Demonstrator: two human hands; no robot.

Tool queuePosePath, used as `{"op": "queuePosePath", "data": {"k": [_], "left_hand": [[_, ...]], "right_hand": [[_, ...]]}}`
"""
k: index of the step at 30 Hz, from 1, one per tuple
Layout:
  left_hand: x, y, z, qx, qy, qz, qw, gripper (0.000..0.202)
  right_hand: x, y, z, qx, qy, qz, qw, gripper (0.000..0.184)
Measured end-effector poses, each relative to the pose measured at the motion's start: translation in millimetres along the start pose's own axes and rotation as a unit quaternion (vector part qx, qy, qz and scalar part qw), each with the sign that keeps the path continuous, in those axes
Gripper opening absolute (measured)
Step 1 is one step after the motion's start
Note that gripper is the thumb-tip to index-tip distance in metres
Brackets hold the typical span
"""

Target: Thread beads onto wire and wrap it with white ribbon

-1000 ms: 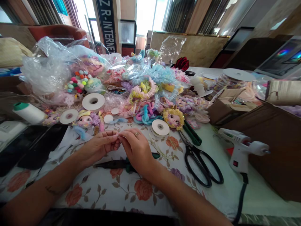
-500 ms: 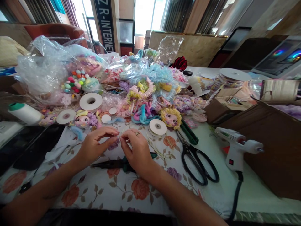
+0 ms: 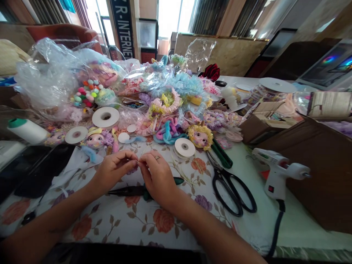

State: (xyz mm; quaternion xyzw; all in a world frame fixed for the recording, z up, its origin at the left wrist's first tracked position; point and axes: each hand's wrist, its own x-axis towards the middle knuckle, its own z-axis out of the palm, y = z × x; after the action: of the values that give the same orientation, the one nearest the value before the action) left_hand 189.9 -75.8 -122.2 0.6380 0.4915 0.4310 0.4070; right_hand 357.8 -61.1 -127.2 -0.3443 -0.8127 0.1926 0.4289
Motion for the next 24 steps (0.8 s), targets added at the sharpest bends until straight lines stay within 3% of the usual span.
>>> {"op": "queuePosePath", "data": {"k": [6, 12, 18, 24], "left_hand": [[-3.0, 2.9, 3.0, -0.008, 0.011, -0.004, 1.0, 0.012], [-4.3, -3.0, 5.6, 0.011, 0.022, 0.007, 1.0, 0.013], [-3.9, -2.3, 4.2, 0.058, 0.031, 0.095, 0.993, 0.007], [-5.0, -4.7, 4.9, 0.126, 0.066, 0.178, 0.974, 0.008]], "right_hand": [[-1.7, 0.8, 0.5, 0.006, -0.001, 0.006, 1.0, 0.01], [-3.9, 1.4, 1.2, -0.014, 0.03, -0.03, 0.999, 0.011], [-2.7, -0.8, -1.0, -0.009, 0.02, -0.033, 0.999, 0.012], [-3.5, -0.2, -1.2, 0.004, 0.011, 0.01, 1.0, 0.01]]}}
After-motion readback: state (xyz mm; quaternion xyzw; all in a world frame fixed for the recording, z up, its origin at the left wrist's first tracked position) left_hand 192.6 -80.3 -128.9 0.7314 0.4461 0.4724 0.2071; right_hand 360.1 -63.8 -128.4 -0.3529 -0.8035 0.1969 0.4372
